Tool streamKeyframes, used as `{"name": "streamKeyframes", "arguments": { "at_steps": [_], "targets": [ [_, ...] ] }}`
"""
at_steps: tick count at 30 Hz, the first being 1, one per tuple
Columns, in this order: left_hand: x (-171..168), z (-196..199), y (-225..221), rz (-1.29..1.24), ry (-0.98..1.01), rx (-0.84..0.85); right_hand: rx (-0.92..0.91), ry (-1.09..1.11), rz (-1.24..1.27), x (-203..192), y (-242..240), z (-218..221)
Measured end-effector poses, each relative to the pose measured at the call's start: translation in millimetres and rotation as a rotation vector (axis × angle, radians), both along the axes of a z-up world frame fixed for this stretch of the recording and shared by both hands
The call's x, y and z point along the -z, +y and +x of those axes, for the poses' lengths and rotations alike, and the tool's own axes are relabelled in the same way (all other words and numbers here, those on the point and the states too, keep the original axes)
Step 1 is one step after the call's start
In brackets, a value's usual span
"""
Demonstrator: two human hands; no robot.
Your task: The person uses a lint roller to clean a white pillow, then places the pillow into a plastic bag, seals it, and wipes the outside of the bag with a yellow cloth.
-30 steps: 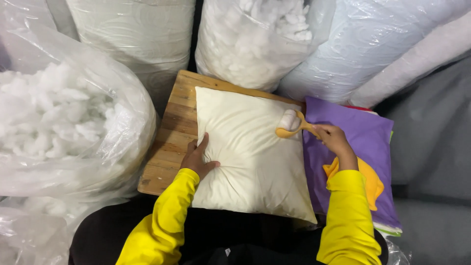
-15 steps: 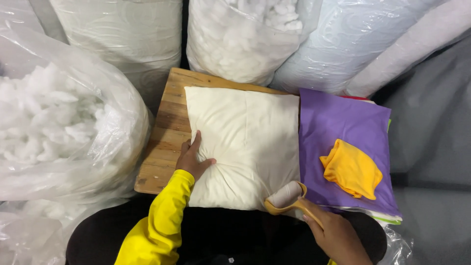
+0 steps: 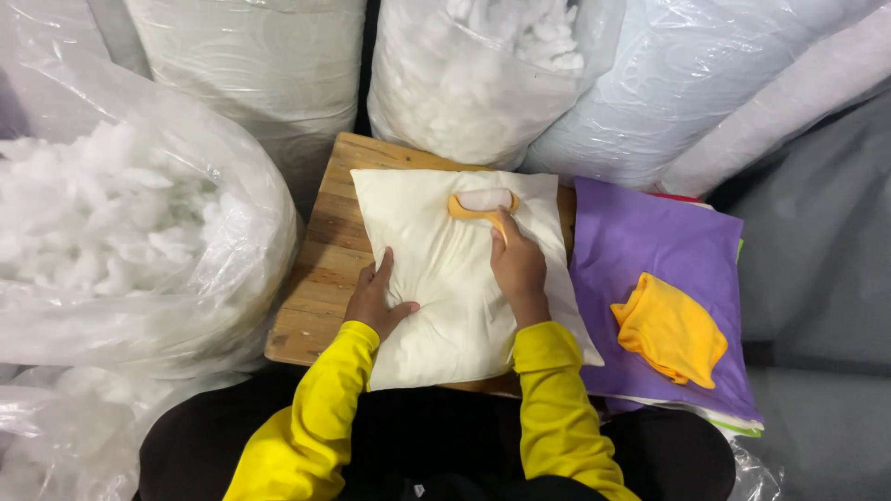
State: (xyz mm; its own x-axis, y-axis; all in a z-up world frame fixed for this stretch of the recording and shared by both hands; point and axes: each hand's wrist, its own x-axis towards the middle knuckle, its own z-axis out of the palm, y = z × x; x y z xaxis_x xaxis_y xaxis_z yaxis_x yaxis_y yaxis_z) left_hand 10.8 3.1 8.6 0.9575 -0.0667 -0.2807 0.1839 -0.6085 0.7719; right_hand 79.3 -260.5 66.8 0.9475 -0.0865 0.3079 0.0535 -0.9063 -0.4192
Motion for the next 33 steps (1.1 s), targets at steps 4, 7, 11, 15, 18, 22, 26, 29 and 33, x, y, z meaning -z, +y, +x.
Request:
{"name": "streamKeyframes", "arguments": {
  "at_steps": [4, 7, 11, 15, 18, 22, 26, 29, 33],
  "targets": [
    [-7.4, 1.3, -2.3, 0.011, 0.051, -0.005, -0.022, 0.070, 0.082, -20.9, 5.0, -8.2],
    [-8.4, 0.4, -4.8, 0.034, 0.058, -0.024, -0.084, 0.159, 0.152, -61.7, 6.5, -59.1],
    [-9.0, -0.4, -4.5, 0.065, 0.061, -0.032, -0.019, 0.492, -0.141, -113.9, -1.3, -157.3],
    [-11.1, -4.4, -8.1, 0.071, 0.067, -0.032, 0.010, 0.763, -0.154, -146.4, -37.1, -221.3],
    [-17.3, -5.5, -6.5, 0.067, 0.069, -0.021, 0.001, 0.743, -0.198, -159.7, -53.5, -236.7],
    [-11.0, -3.8, -5.2, 0.062, 0.025, -0.002, -0.108, 0.470, -0.071, -131.9, -28.6, -210.4],
    [-56.6, -6.7, -2.9, 0.017, 0.091, 0.003, -0.086, 0.346, -0.163, -84.2, 14.8, -147.8],
    [-77.3, -9.7, -0.8, -0.001, 0.138, -0.006, -0.069, 0.200, -0.160, -64.5, 44.3, -98.5],
    [-68.3, -6.6, -0.2, -0.007, 0.142, -0.005, 0.028, 0.344, -0.184, -50.9, 69.7, -24.1]
  ]
}}
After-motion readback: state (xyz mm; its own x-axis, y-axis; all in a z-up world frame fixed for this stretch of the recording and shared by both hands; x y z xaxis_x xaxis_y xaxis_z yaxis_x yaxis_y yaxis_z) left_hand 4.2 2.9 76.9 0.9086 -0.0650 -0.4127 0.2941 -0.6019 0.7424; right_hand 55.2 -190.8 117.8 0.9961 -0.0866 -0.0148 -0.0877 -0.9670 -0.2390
